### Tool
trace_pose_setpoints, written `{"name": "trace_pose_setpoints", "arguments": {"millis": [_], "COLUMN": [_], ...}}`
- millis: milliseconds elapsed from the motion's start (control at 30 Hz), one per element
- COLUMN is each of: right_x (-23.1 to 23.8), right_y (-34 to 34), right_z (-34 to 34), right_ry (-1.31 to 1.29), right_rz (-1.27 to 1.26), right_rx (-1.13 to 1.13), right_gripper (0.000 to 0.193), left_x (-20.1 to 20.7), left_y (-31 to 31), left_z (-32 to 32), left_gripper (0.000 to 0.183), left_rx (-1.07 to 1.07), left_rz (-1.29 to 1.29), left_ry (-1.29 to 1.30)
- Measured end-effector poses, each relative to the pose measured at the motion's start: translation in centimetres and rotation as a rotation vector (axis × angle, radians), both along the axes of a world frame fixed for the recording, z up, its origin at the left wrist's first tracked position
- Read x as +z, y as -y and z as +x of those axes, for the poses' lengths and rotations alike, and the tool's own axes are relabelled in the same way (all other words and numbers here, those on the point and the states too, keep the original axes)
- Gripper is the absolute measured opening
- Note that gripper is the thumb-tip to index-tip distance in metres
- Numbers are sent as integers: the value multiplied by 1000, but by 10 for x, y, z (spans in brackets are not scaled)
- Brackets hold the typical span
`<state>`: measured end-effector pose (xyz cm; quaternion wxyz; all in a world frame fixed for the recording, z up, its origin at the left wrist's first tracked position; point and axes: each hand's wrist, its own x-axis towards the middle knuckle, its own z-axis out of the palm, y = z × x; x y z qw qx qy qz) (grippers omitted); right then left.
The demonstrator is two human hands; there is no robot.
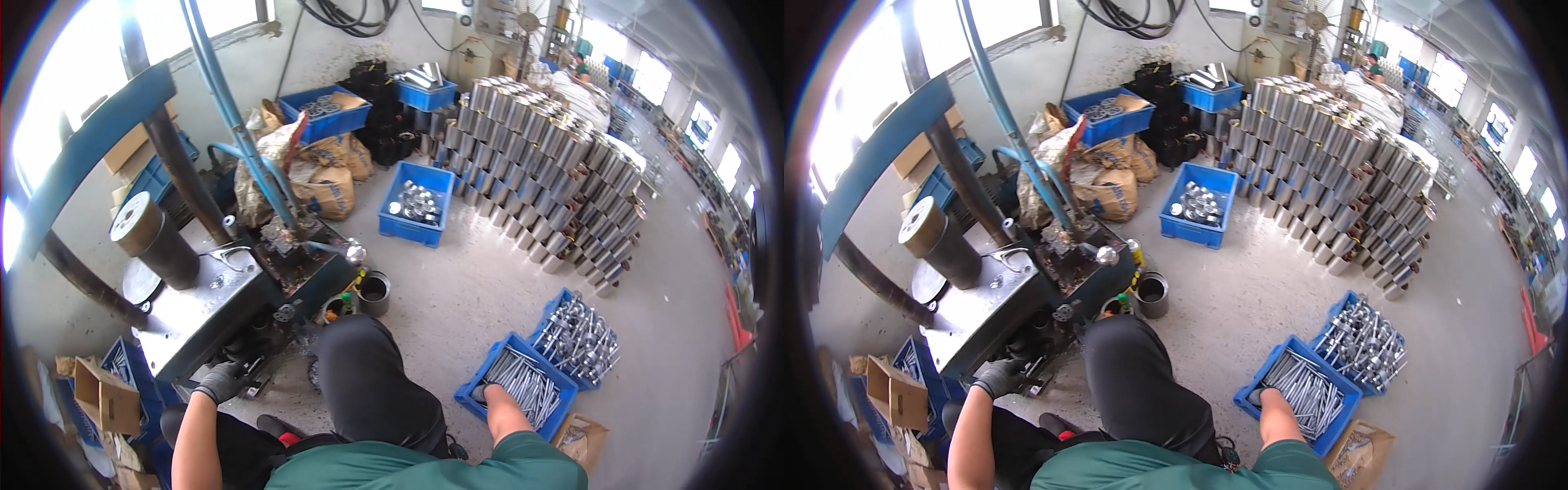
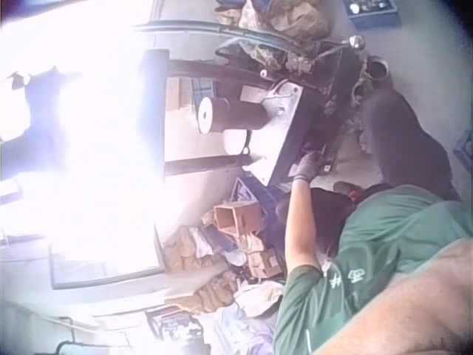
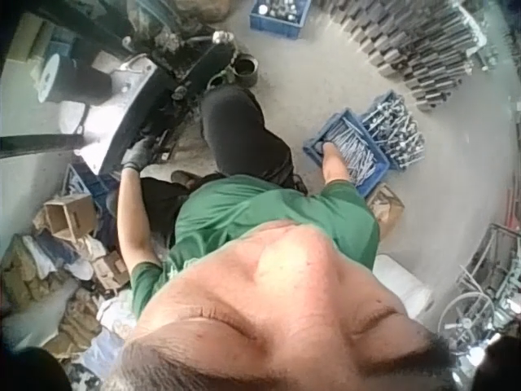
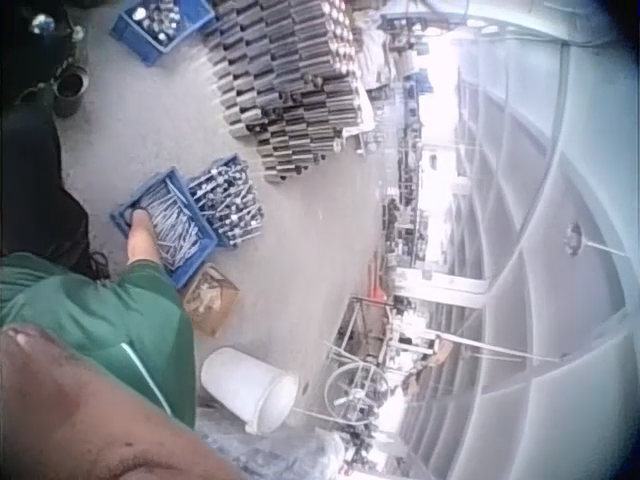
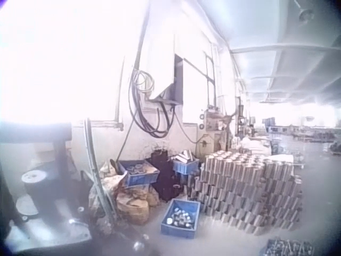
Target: The person picks metal rods from blue plastic bins and places them onto a large metal machine base, manipulating the rods by hand to align them with fixed posts on the machinery.
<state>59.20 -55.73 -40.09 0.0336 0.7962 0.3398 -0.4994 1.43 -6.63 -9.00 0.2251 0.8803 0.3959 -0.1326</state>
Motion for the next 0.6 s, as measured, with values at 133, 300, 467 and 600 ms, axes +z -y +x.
{"name": "trace_pose_setpoints", "arguments": {"millis": [133,300,467,600], "right_x": [12,65,97,63], "right_y": [-1,-4,4,27], "right_z": [0,-7,-11,-8], "right_ry": [-48,-202,-70,-125], "right_rz": [-7,109,-4,68], "right_rx": [-65,-113,-12,-189], "right_gripper": [68,78,76,64], "left_x": [-1,0,20,24], "left_y": [4,3,7,7], "left_z": [-5,-11,8,13], "left_gripper": [37,38,38,37], "left_rx": [93,100,109,126], "left_rz": [-85,-46,-55,-73], "left_ry": [17,-63,-63,-76]}}
